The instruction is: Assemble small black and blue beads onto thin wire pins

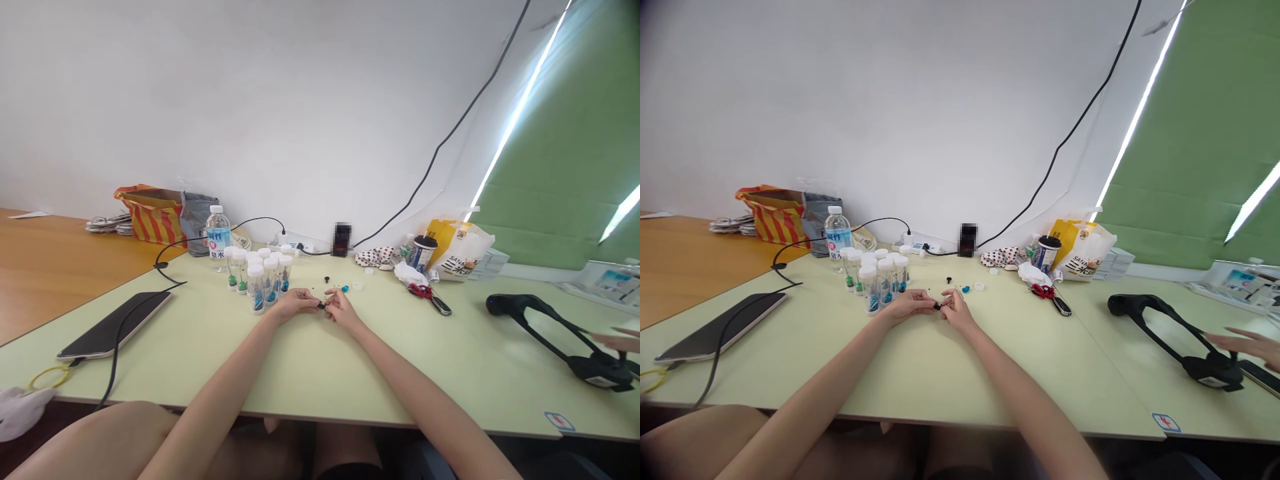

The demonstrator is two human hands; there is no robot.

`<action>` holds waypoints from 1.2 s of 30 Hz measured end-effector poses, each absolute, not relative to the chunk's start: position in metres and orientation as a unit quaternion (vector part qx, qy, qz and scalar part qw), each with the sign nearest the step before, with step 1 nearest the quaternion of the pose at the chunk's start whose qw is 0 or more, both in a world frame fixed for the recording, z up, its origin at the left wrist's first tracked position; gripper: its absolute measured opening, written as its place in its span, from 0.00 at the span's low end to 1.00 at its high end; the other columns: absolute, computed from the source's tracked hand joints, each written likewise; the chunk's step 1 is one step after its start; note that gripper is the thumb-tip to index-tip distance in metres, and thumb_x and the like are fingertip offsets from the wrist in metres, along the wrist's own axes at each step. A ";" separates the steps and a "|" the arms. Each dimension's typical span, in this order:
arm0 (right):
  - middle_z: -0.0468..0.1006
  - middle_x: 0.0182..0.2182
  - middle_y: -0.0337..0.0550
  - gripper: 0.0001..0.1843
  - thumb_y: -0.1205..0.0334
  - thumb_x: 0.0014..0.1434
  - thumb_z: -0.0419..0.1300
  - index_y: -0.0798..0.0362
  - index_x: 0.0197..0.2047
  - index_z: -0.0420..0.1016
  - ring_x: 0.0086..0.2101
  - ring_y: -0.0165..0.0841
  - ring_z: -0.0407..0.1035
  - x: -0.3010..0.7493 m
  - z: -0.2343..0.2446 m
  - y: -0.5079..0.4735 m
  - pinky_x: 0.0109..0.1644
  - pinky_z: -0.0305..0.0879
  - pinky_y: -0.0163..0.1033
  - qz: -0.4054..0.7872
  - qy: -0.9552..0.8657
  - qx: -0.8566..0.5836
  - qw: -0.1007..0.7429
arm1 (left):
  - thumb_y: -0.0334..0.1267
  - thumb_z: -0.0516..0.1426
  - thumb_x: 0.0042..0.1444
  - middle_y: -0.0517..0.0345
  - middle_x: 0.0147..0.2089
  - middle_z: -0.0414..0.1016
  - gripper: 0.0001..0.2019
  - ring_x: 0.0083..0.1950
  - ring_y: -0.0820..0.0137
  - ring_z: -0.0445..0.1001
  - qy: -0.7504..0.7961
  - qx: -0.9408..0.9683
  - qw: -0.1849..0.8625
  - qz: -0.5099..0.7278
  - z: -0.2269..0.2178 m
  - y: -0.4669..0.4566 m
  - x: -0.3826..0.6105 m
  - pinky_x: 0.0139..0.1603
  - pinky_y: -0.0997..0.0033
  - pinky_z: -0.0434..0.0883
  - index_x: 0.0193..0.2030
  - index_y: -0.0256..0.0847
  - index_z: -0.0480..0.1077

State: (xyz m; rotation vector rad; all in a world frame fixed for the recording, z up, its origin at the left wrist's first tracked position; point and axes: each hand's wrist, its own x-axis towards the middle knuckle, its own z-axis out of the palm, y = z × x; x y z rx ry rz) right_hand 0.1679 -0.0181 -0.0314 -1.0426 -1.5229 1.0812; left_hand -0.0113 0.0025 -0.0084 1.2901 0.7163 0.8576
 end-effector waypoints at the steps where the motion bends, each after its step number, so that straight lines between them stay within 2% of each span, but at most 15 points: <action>1: 0.66 0.27 0.33 0.18 0.68 0.43 0.51 0.49 0.41 0.59 0.19 0.23 0.63 0.168 -0.031 -0.019 0.18 0.55 0.28 0.446 -0.626 -0.427 0.476 | 0.37 0.66 0.36 0.50 0.31 0.76 0.13 0.37 0.66 0.75 0.317 0.573 0.656 0.376 -0.008 0.002 -0.011 0.47 0.62 0.69 0.26 0.33 0.68; 6: 0.65 0.21 0.30 0.15 0.67 0.47 0.48 0.49 0.41 0.58 0.17 0.23 0.61 0.167 -0.028 -0.020 0.19 0.55 0.28 0.450 -0.630 -0.432 0.463 | 0.38 0.65 0.37 0.50 0.32 0.76 0.13 0.37 0.66 0.75 0.314 0.582 0.653 0.370 -0.007 0.001 -0.011 0.45 0.63 0.69 0.26 0.33 0.68; 11: 0.65 0.29 0.34 0.18 0.67 0.44 0.52 0.49 0.41 0.59 0.21 0.24 0.63 0.168 -0.029 -0.019 0.18 0.55 0.28 0.437 -0.625 -0.432 0.481 | 0.37 0.65 0.36 0.49 0.32 0.76 0.13 0.37 0.66 0.75 0.316 0.569 0.657 0.381 -0.008 0.002 -0.011 0.46 0.62 0.69 0.26 0.32 0.68; 20: 0.65 0.26 0.33 0.17 0.68 0.43 0.50 0.49 0.41 0.59 0.19 0.23 0.62 0.168 -0.028 -0.021 0.19 0.53 0.28 0.464 -0.625 -0.420 0.467 | 0.38 0.65 0.37 0.49 0.31 0.76 0.14 0.35 0.67 0.75 0.317 0.583 0.649 0.372 -0.007 0.001 -0.010 0.44 0.63 0.70 0.27 0.32 0.68; 27: 0.65 0.24 0.32 0.17 0.68 0.45 0.49 0.49 0.41 0.60 0.18 0.24 0.62 0.168 -0.026 -0.022 0.19 0.54 0.29 0.461 -0.633 -0.419 0.459 | 0.39 0.65 0.37 0.49 0.31 0.76 0.14 0.35 0.66 0.75 0.313 0.587 0.649 0.370 -0.008 0.003 -0.010 0.46 0.61 0.69 0.27 0.32 0.67; 31: 0.66 0.30 0.37 0.13 0.60 0.52 0.49 0.48 0.43 0.62 0.19 0.25 0.61 0.167 -0.024 -0.027 0.20 0.58 0.32 0.377 -0.647 -0.456 0.481 | 0.40 0.64 0.38 0.52 0.29 0.75 0.13 0.34 0.67 0.74 0.325 0.616 0.612 0.375 -0.009 0.001 -0.005 0.43 0.63 0.69 0.26 0.34 0.66; 34: 0.66 0.40 0.42 0.19 0.55 0.51 0.54 0.45 0.48 0.63 0.23 0.26 0.61 0.166 -0.021 -0.034 0.26 0.62 0.35 0.251 -0.685 -0.464 0.502 | 0.39 0.61 0.42 0.57 0.27 0.73 0.10 0.30 0.69 0.73 0.328 0.671 0.547 0.378 -0.008 -0.002 0.003 0.35 0.67 0.70 0.27 0.37 0.65; 36: 0.66 0.42 0.43 0.22 0.54 0.51 0.56 0.43 0.50 0.62 0.27 0.28 0.63 0.165 -0.019 -0.039 0.31 0.63 0.37 0.197 -0.715 -0.460 0.487 | 0.35 0.59 0.43 0.59 0.27 0.71 0.06 0.27 0.71 0.71 0.329 0.714 0.485 0.383 -0.007 -0.005 0.010 0.30 0.71 0.68 0.28 0.38 0.65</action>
